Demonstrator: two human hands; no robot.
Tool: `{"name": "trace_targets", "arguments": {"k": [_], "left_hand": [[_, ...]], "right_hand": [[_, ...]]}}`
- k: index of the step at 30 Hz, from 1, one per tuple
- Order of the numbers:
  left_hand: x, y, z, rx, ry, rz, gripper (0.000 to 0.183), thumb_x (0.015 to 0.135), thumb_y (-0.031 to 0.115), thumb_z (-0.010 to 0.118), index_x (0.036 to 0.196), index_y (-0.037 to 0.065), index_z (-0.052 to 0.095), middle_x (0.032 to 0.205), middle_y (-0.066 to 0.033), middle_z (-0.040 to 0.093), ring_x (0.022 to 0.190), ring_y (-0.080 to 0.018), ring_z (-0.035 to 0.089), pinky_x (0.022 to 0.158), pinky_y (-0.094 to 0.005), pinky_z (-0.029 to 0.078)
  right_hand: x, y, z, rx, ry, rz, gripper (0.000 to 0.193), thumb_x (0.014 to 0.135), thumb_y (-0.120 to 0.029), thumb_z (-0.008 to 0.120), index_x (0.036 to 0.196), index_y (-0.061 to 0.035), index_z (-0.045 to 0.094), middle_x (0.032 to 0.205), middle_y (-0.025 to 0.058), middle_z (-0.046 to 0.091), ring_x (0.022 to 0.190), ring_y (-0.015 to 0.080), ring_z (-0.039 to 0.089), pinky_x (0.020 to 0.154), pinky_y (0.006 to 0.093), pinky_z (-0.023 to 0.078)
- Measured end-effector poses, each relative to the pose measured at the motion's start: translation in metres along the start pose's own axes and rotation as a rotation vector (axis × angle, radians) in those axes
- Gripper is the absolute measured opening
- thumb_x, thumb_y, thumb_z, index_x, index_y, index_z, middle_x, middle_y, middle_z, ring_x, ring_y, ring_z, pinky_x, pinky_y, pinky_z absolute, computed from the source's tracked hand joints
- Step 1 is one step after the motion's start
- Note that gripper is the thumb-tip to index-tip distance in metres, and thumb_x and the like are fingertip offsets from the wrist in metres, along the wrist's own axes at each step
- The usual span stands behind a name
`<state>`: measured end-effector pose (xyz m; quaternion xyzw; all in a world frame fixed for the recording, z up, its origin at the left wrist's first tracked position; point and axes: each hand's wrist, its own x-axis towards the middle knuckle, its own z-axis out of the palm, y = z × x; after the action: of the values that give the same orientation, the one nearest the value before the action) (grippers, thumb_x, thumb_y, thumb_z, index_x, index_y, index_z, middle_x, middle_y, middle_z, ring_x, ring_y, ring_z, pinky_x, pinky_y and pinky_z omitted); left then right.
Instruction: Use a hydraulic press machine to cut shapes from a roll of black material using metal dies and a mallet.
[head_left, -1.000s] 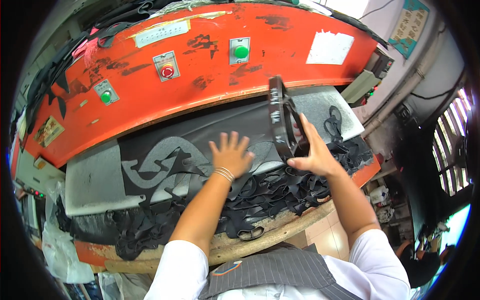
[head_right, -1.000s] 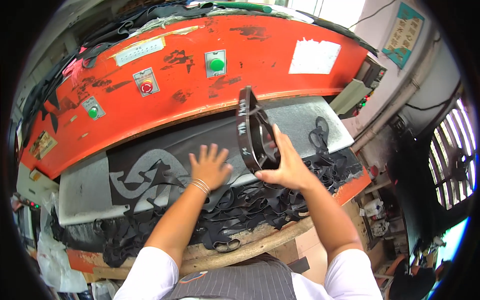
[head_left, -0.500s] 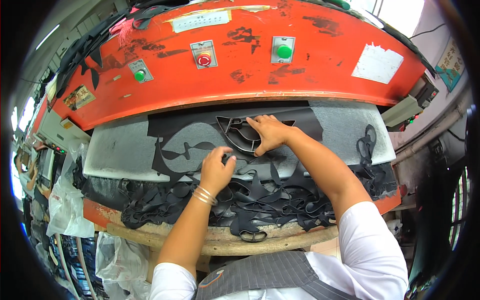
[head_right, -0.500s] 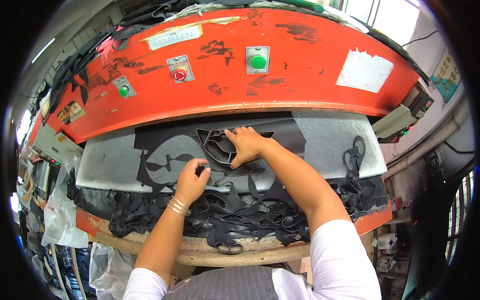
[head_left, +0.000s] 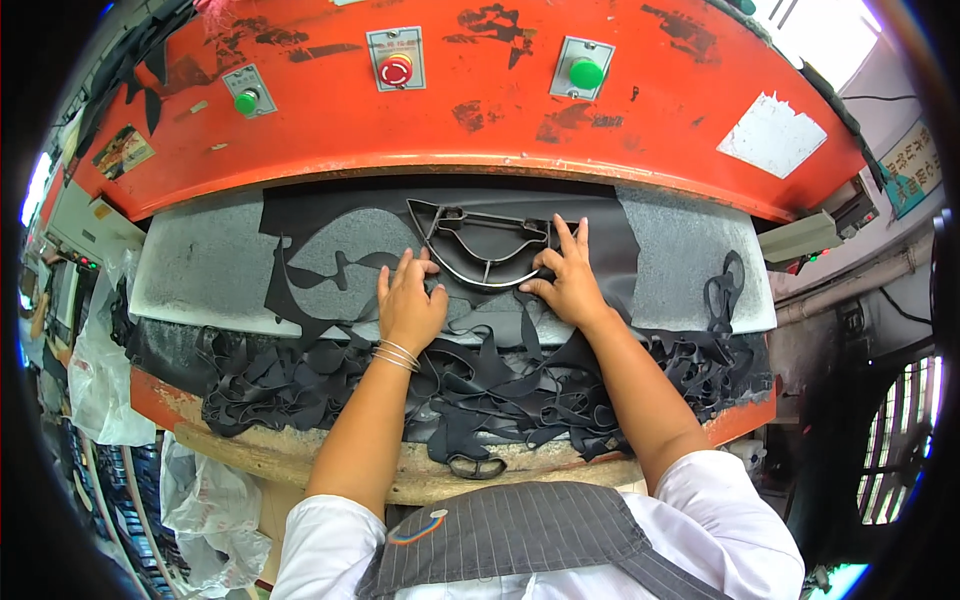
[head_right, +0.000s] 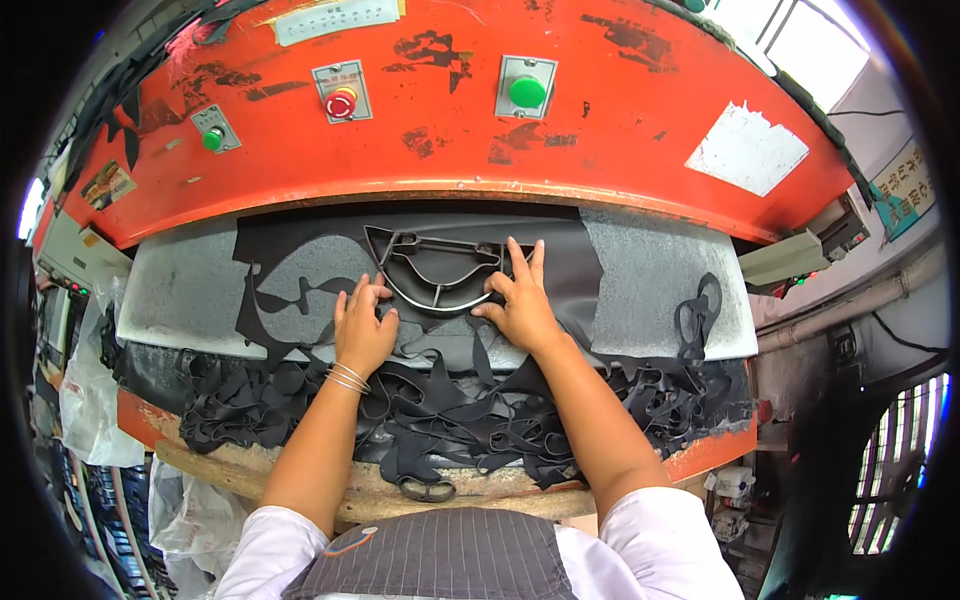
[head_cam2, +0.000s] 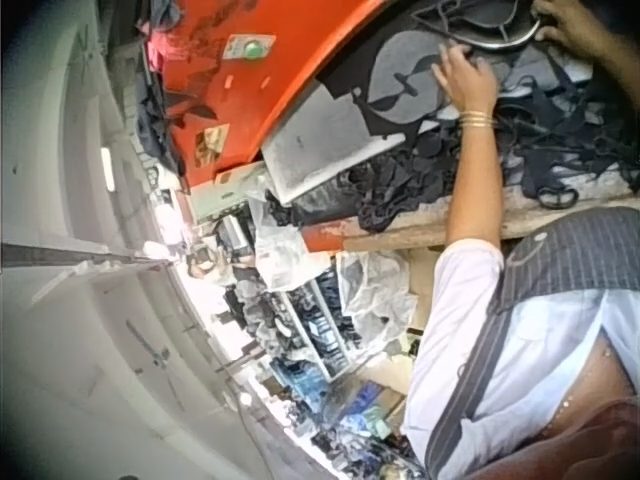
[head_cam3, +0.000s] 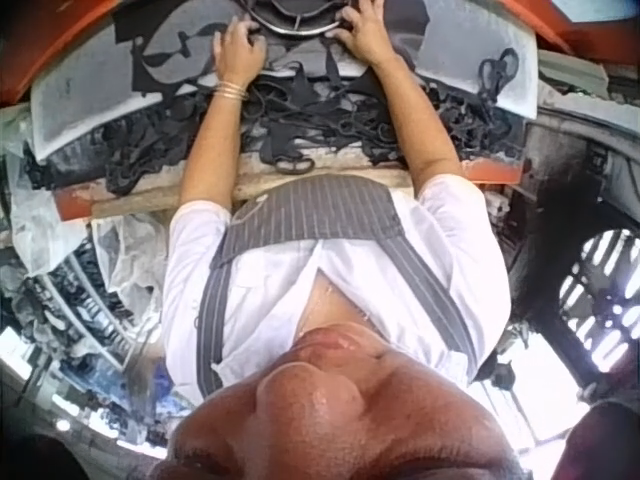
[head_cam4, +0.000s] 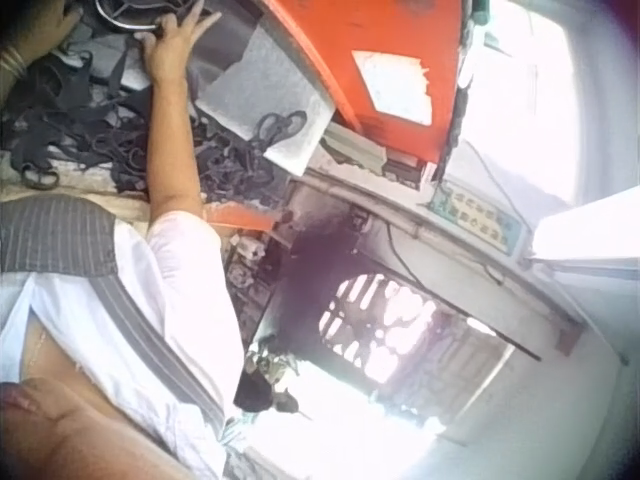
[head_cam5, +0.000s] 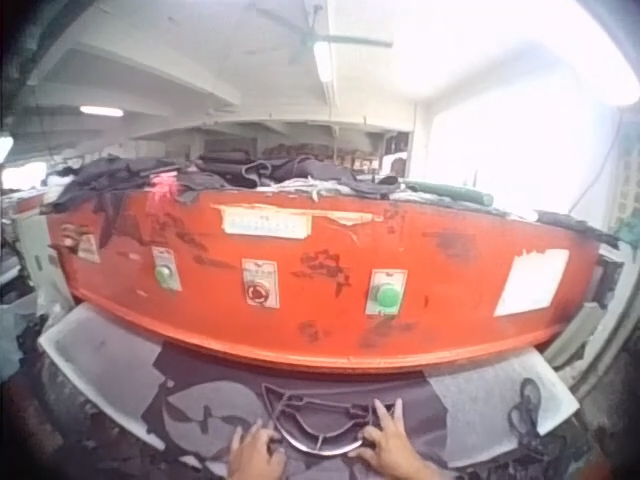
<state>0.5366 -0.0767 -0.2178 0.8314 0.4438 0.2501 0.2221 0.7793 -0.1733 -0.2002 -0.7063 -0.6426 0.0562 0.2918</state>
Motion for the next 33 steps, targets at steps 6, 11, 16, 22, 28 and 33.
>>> {"name": "trace_targets", "arguments": {"k": [6, 11, 16, 22, 28, 33], "left_hand": [[0.001, -0.007, -0.006, -0.039, 0.023, 0.004, 0.024, 0.081, 0.015, 0.058, 0.103, 0.01, 0.05, 0.135, -0.0139, 0.055, 0.137, -0.0287, 0.038, 0.116, -0.0485, 0.015], [0.003, -0.004, -0.004, -0.044, 0.018, 0.019, 0.027, 0.08, 0.016, 0.06, 0.105, 0.01, 0.05, 0.135, -0.0149, 0.055, 0.136, -0.0296, 0.038, 0.116, -0.0488, 0.014], [0.0, -0.036, -0.03, -0.561, 0.059, -0.061, 0.033, 0.081, 0.015, 0.068, 0.111, 0.005, 0.058, 0.13, -0.0165, 0.058, 0.131, -0.029, 0.046, 0.109, -0.0425, 0.033], [0.037, -0.085, -0.175, -0.539, 0.625, -0.016, 0.026, 0.097, 0.025, 0.055, 0.088, 0.002, 0.061, 0.08, -0.0023, 0.062, 0.078, -0.0106, 0.055, 0.074, -0.0292, 0.047], [0.036, -0.091, -0.254, -0.009, 1.077, 0.342, 0.033, 0.1, 0.02, 0.048, 0.074, 0.0, 0.05, 0.073, -0.0094, 0.051, 0.07, -0.0218, 0.049, 0.068, -0.0338, 0.042], [-0.012, -0.083, -0.259, -0.162, 0.704, 0.185, 0.038, 0.1, 0.023, 0.047, 0.07, 0.002, 0.043, 0.066, -0.0078, 0.042, 0.06, -0.0197, 0.038, 0.059, -0.0334, 0.037]], "right_hand": [[0.004, 0.002, 0.008, 0.021, 0.027, -0.061, 0.037, 0.067, -0.026, 0.085, 0.091, -0.009, 0.062, 0.151, 0.0253, 0.027, 0.137, 0.0603, 0.004, 0.107, 0.0612, 0.029], [0.003, 0.004, 0.004, -0.049, 0.027, -0.094, 0.039, 0.066, -0.028, 0.085, 0.091, -0.0092, 0.062, 0.15, 0.0255, 0.028, 0.138, 0.0593, 0.006, 0.108, 0.0604, 0.028], [-0.003, -0.037, -0.019, 0.016, 0.101, 0.091, 0.079, 0.063, -0.033, 0.086, 0.132, -0.0146, 0.053, 0.15, 0.0244, 0.026, 0.138, 0.0462, 0.024, 0.11, 0.0512, 0.031], [0.028, -0.098, -0.083, 0.198, 0.597, 0.056, 0.055, 0.077, -0.022, 0.08, 0.121, -0.0032, 0.053, 0.101, 0.0113, 0.057, 0.088, 0.0208, 0.057, 0.075, 0.0318, 0.048], [0.039, -0.121, -0.09, 0.08, 0.804, 0.016, 0.016, 0.086, -0.009, 0.069, 0.089, -0.0026, 0.055, 0.077, 0.0014, 0.055, 0.068, 0.0082, 0.05, 0.064, 0.0249, 0.045], [-0.027, -0.131, -0.091, 0.419, 0.645, 0.125, 0.015, 0.088, -0.011, 0.067, 0.09, -0.001, 0.056, 0.074, 0.0035, 0.058, 0.067, 0.0085, 0.052, 0.064, 0.0272, 0.046]]}}
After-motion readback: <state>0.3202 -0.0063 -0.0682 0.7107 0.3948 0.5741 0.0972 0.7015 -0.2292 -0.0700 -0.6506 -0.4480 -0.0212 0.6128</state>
